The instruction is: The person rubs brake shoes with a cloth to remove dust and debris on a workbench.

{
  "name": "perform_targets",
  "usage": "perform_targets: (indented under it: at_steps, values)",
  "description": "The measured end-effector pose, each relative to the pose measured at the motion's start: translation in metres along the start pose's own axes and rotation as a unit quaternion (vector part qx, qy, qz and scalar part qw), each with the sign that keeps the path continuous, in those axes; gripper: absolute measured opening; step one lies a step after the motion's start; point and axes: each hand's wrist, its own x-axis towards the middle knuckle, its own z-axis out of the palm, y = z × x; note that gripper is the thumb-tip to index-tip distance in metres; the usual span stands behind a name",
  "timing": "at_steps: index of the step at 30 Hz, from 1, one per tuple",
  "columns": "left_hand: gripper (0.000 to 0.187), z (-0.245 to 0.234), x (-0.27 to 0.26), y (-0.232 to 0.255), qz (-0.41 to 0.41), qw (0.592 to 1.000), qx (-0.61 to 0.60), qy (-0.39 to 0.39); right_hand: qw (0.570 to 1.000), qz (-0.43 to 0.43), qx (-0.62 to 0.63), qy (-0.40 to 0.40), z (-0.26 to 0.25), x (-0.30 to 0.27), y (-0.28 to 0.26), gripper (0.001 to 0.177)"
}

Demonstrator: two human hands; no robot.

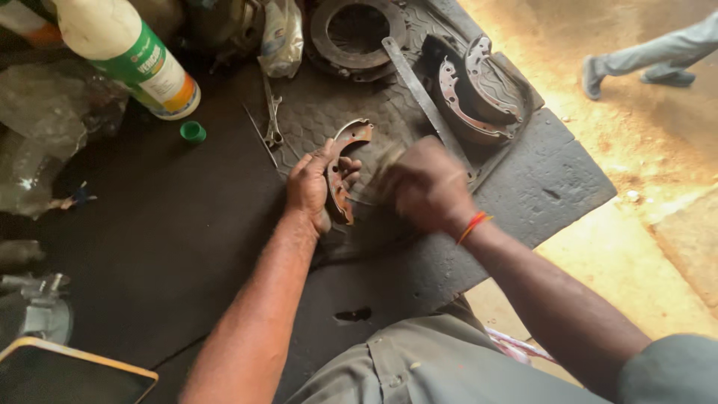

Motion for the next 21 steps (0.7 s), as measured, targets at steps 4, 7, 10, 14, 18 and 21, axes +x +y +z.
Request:
perform_targets:
  at_steps: [4, 7, 10, 14, 18, 21]
  values:
    - [0.033, -0.018, 0.001, 0.007, 0.004, 1.0, 0.004, 0.003, 0.986, 0.097, 0.129, 0.036, -0.006, 0.018, -0.008, 0.023]
    - [0.034, -0.012, 0.007, -0.001, -0.01, 1.0, 0.025, -0.004, 0.996, -0.023, 0.065, -0.063, -0.002, 0.011, -0.035, 0.015]
    - [0.034, -0.015, 0.003, -0.001, -0.001, 1.0, 0.016, -0.011, 0.995, -0.048, 0.032, -0.086, 0.018, -0.001, -0.058, 0.025]
    - [0.036, -0.018, 0.0, 0.001, -0.038, 0.999, 0.03, 0.018, 0.975, -0.113, -0.075, -0.173, 0.016, -0.007, -0.037, 0.019]
    - [0.052, -0.016, 0.012, 0.008, -0.134, 0.99, 0.014, -0.028, 0.998, -0.011, -0.063, -0.007, -0.001, 0.014, -0.004, 0.021]
    - [0.045, -0.013, 0.011, 0.014, -0.103, 0.994, 0.0, 0.036, 0.995, 0.028, -0.038, 0.083, 0.008, 0.032, -0.011, 0.03]
